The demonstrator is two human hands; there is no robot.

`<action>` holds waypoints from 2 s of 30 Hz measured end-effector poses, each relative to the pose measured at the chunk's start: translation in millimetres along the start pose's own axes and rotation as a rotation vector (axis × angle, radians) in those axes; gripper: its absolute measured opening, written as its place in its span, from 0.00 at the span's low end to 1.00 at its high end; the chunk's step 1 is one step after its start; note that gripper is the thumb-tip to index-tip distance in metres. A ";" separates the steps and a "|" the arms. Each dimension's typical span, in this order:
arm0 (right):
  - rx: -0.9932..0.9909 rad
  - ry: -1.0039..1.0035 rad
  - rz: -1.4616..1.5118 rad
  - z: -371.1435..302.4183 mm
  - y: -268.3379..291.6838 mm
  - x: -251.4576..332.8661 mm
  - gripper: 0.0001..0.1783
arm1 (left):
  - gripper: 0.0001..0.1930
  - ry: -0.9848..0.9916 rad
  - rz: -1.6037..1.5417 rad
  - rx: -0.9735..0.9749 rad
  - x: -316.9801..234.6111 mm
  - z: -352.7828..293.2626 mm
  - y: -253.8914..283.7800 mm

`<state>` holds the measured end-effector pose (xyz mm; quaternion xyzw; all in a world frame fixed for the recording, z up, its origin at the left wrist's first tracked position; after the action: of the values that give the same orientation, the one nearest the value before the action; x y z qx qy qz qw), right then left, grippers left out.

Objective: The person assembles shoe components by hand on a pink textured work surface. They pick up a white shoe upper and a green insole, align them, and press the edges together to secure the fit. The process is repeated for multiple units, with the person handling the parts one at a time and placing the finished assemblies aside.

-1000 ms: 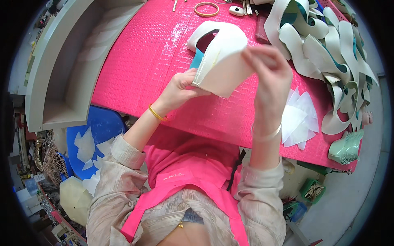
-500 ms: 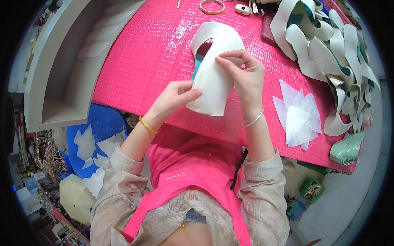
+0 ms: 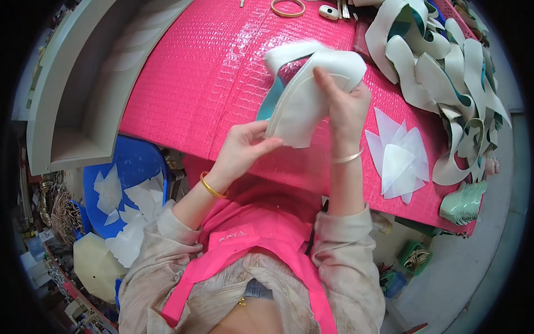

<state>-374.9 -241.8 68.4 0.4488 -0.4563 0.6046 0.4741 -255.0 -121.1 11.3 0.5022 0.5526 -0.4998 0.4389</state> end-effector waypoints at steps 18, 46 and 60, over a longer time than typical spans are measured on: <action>0.253 -0.242 0.392 16.6 -32.9 3.8 0.20 | 0.16 -0.170 -0.366 -0.413 -32.9 27.6 16.0; 0.171 -0.051 0.211 -49.8 -48.5 13.7 0.15 | 0.18 -0.460 -0.062 -0.535 -94.0 42.0 55.0; 0.005 -0.502 0.374 -5.5 -21.8 -70.4 0.30 | 0.09 -0.317 0.020 -0.336 -19.2 11.4 -11.7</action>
<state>-343.8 -245.0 1.4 0.4935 -0.6321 0.5530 0.2261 -264.6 -134.7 30.1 0.3428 0.5473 -0.4691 0.6025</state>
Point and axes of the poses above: each hand's wrist, its own z-axis towards the middle knuckle, its own y-axis out of the back of the hand, x = y × z, the point moved 9 cm from there along z, towards the middle knuckle, and after that the axes turned 5 degrees about z, right-handed, at the moved point
